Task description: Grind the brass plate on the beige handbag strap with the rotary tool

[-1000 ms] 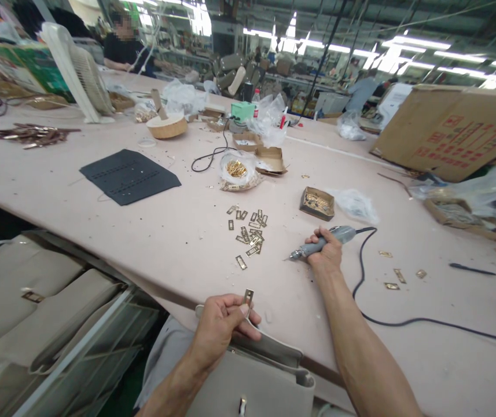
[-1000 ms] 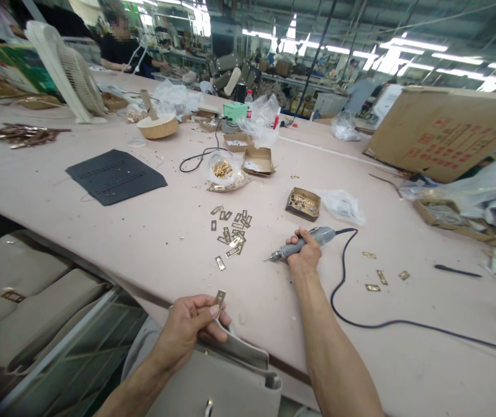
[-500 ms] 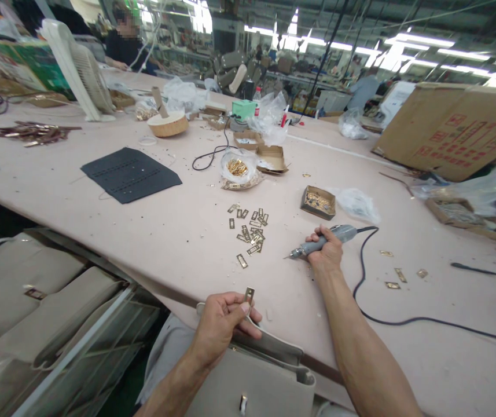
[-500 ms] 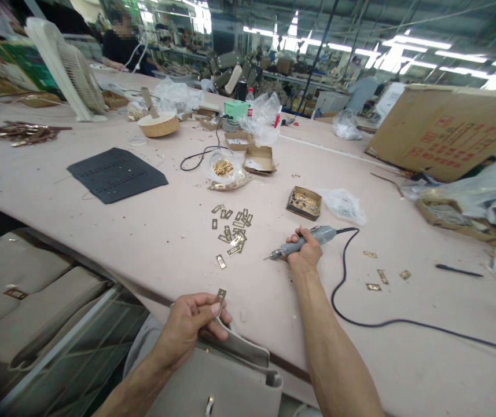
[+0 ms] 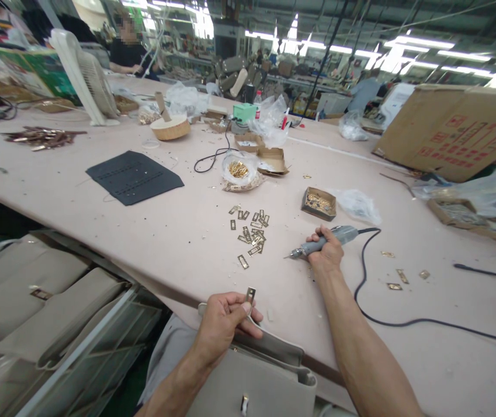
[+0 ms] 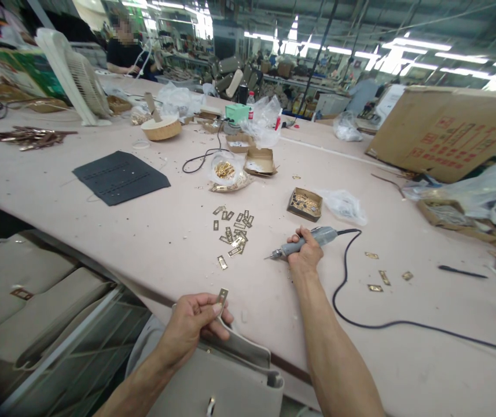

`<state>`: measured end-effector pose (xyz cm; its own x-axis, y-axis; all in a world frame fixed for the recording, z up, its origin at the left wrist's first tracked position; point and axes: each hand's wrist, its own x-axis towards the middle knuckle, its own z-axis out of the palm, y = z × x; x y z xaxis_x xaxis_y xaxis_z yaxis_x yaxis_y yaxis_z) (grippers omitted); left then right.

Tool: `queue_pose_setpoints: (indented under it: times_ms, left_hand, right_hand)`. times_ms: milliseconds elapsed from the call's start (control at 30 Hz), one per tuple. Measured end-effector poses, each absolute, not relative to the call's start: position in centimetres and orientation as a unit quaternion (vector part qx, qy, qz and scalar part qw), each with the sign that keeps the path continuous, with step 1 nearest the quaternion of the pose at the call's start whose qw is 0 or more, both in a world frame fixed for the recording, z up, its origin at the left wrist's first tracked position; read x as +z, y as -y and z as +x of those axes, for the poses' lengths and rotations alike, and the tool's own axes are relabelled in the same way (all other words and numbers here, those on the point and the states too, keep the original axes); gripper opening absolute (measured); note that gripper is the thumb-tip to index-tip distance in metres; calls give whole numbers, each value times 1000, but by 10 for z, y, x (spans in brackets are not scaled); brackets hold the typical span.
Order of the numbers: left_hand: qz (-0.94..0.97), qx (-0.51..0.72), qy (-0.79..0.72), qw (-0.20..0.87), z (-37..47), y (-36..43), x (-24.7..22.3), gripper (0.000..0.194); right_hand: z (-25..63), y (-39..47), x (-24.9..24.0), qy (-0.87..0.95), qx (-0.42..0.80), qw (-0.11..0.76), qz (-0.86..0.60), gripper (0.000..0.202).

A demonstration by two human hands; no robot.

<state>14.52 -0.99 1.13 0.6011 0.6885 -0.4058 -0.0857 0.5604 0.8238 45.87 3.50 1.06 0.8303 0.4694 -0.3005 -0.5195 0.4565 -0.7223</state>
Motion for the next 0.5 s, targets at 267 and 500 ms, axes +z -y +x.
queue_pose_setpoints:
  times_ms: [267,500]
  left_hand:
    - [399,243,-381,798,147,11,13,53]
    - [379,235,-374,813,145,10,14,63]
  right_hand:
    - [455,-36,17,-33,276,858,-433,36]
    - [447,-28,40,-7,309,866,-394,29]
